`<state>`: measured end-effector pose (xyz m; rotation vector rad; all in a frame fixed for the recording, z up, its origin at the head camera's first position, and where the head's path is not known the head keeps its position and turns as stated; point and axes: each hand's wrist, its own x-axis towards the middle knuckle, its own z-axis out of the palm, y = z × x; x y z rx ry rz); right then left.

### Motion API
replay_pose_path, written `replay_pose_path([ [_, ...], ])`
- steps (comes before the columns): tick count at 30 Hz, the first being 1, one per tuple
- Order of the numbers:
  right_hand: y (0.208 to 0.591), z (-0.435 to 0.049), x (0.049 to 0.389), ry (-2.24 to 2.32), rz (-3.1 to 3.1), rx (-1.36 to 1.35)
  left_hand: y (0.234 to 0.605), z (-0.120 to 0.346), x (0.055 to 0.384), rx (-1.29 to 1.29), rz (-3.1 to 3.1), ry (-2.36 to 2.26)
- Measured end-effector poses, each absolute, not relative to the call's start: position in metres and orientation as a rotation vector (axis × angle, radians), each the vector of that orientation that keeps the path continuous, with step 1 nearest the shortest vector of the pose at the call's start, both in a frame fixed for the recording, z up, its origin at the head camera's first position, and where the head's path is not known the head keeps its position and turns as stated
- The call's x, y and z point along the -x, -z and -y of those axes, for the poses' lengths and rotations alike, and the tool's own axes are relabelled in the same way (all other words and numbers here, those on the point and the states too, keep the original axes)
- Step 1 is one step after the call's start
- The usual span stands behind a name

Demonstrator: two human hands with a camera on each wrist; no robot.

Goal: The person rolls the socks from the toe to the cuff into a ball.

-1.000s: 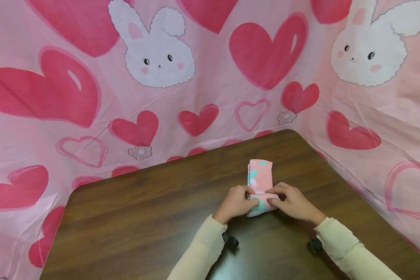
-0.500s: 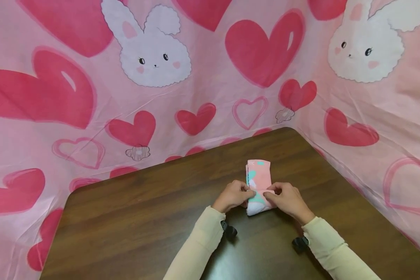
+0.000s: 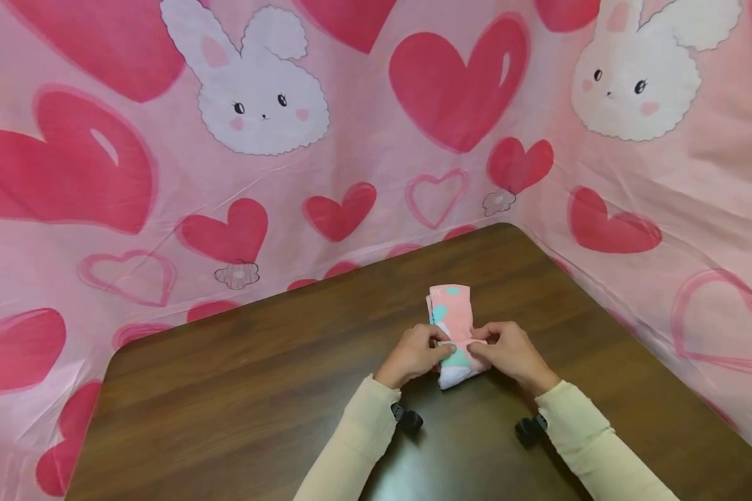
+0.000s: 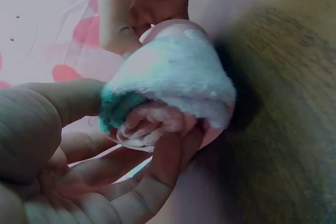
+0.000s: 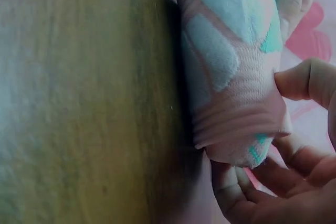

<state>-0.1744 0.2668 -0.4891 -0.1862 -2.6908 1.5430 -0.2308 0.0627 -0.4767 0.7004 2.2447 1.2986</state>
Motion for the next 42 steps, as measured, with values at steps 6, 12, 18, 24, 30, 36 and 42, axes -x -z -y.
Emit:
replay_pose_path([
  [6, 0.494, -0.264, 0.182, -1.691, 2.678, 0.097, 0.477, -0.059, 0.231, -0.726, -2.323, -1.254],
  [12, 0.495, -0.257, 0.174, -1.217, 2.687, 0.05, 0.483, -0.06, 0.23, -0.774, -2.429, -1.259],
  [18, 0.496, -0.253, 0.164, -0.74, 2.53, -0.333, 0.486, -0.062, 0.229, -0.853, -2.594, -1.16],
  [24, 0.493, -0.262, 0.157, -0.506, 2.467, -0.612, 0.485, -0.063, 0.231, -0.926, -2.64, -1.044],
  [30, 0.489, -0.265, 0.159, -0.474, 2.555, -0.713, 0.485, -0.061, 0.23, -1.232, -2.835, -0.994],
  [36, 0.487, -0.268, 0.159, -0.442, 2.582, -0.731, 0.481, -0.064, 0.219, -1.862, -2.894, -0.618],
  [42, 0.487, -0.27, 0.16, -0.418, 2.585, -0.774, 0.485, -0.063, 0.217, -1.807, -2.904, -0.502],
])
